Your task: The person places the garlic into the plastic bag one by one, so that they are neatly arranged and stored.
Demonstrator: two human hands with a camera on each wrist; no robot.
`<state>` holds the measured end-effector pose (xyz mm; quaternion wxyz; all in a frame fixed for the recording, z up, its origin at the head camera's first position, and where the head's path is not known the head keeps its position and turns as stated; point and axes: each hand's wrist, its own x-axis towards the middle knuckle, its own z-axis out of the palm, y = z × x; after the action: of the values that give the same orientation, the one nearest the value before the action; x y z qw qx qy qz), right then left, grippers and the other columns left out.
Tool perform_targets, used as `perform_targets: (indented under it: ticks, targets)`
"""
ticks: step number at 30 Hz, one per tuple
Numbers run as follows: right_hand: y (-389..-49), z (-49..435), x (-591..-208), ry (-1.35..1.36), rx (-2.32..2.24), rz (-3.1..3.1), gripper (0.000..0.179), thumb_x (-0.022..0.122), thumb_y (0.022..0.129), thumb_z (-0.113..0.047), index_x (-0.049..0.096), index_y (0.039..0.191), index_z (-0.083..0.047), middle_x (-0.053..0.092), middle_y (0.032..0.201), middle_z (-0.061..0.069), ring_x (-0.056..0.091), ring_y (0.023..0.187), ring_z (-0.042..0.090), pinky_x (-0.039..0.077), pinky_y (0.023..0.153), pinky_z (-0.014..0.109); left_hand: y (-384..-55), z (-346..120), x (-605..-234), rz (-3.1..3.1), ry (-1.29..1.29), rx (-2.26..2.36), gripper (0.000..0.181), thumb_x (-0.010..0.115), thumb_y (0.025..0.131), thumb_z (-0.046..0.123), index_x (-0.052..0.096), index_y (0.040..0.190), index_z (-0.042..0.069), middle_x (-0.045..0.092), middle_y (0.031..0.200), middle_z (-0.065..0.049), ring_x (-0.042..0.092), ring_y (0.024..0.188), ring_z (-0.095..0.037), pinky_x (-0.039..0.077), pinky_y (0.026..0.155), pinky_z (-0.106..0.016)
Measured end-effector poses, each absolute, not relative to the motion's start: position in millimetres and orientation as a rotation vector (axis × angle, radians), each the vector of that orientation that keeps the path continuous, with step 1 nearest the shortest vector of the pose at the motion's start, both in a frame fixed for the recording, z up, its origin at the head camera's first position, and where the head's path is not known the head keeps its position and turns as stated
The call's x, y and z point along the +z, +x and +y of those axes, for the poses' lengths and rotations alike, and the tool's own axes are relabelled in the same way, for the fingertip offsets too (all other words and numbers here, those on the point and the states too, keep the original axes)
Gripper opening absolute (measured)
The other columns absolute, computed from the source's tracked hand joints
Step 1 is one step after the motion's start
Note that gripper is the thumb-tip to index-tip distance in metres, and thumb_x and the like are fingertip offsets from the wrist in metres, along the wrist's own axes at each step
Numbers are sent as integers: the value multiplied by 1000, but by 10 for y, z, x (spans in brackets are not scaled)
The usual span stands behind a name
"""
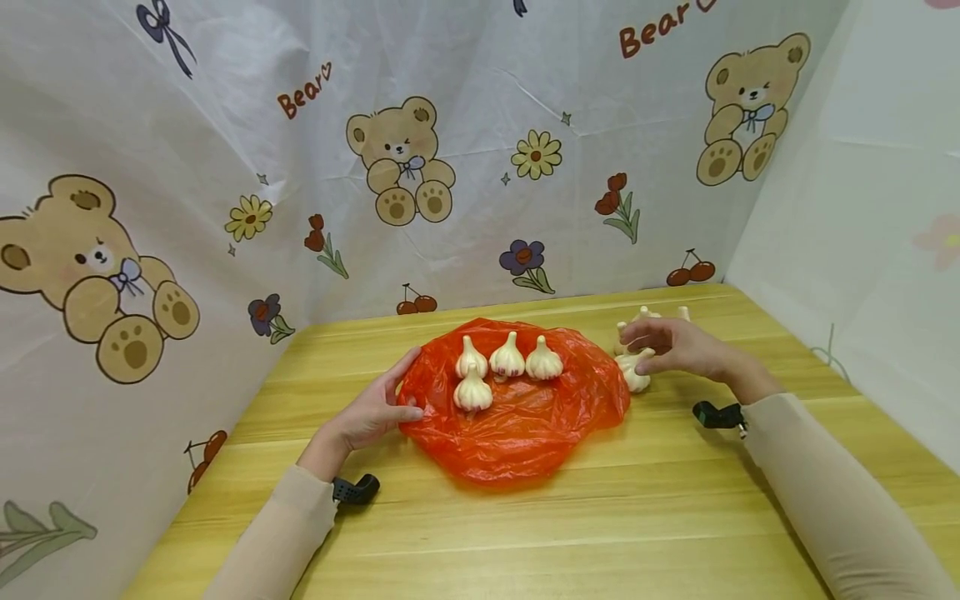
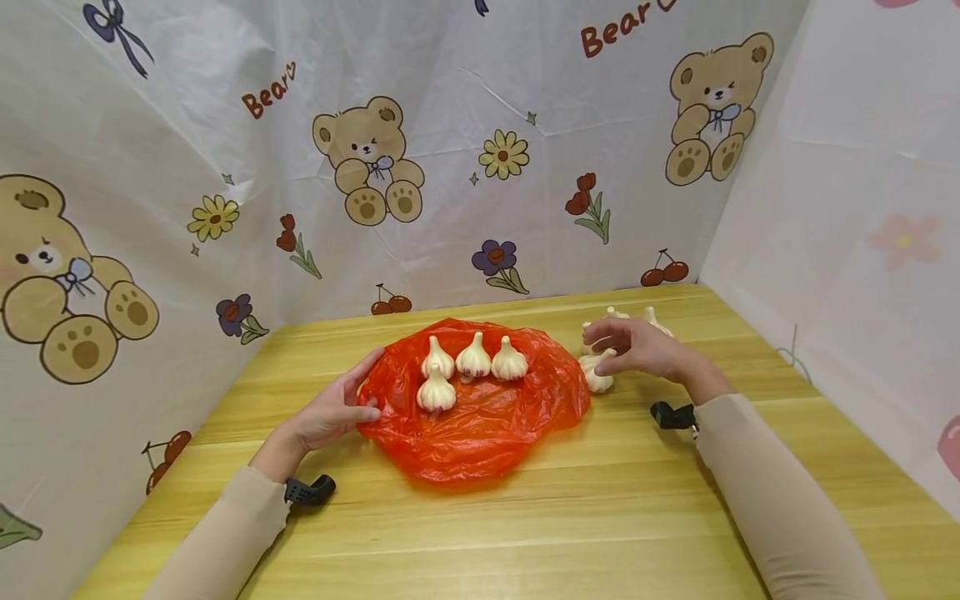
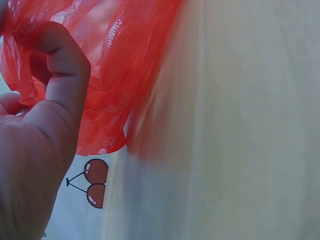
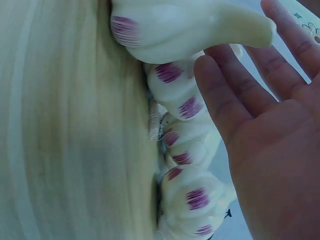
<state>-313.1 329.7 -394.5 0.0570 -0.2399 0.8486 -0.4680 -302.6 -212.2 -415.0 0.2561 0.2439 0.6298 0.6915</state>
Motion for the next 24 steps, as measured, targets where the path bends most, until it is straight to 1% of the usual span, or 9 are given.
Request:
perform_targets:
  ticks: [2,5,11,16,20,24]
  targets:
    - [-3134,3297,-3963,-737,-1414,2573,56,83,85,-10,59,133,4,60,137,22,60,124,37,54,96,18,-3027,-2122,-4148,1716,664,1870,112,71,90,-10,2,167,32,1,175,-2,61,104,-13,61,89,-29]
    - [-3142,3294,-3989,-752,-1395,2571,55,84,85,-11,60,132,4,61,134,26,62,121,32,55,95,19,-3028,-2125,-4145,1718,665,1869,111,70,90,-10,1,167,31,0,175,-2,61,102,-12,61,88,-29]
    - [-3165,3278,-4038,-763,-1341,2547,53,86,83,-13,63,129,0,64,131,22,60,120,28,54,96,21,-3021,-2130,-4145,1720,660,1871,112,71,90,-9,2,167,32,0,175,-2,60,97,-11,62,85,-26]
    - [-3156,3268,-4076,-725,-1252,2598,51,89,81,-17,68,127,-8,67,132,13,58,120,20,51,95,21,-3011,-2129,-4149,1707,655,1879,112,71,89,-10,3,167,32,1,174,-3,61,103,-13,62,87,-28]
    - [-3143,3255,-4091,-709,-1207,2619,51,91,78,-22,70,123,-15,67,133,8,56,121,14,49,95,22,-3017,-2133,-4154,1713,653,1875,112,72,89,-8,3,167,33,2,174,-2,60,103,-13,62,87,-28]
    - [-3145,3260,-4104,-704,-1182,2618,51,92,76,-23,70,121,-17,66,134,8,54,116,14,48,90,24,-3025,-2135,-4146,1725,662,1868,112,73,89,-7,3,167,32,2,175,-2,59,115,-13,61,91,-31]
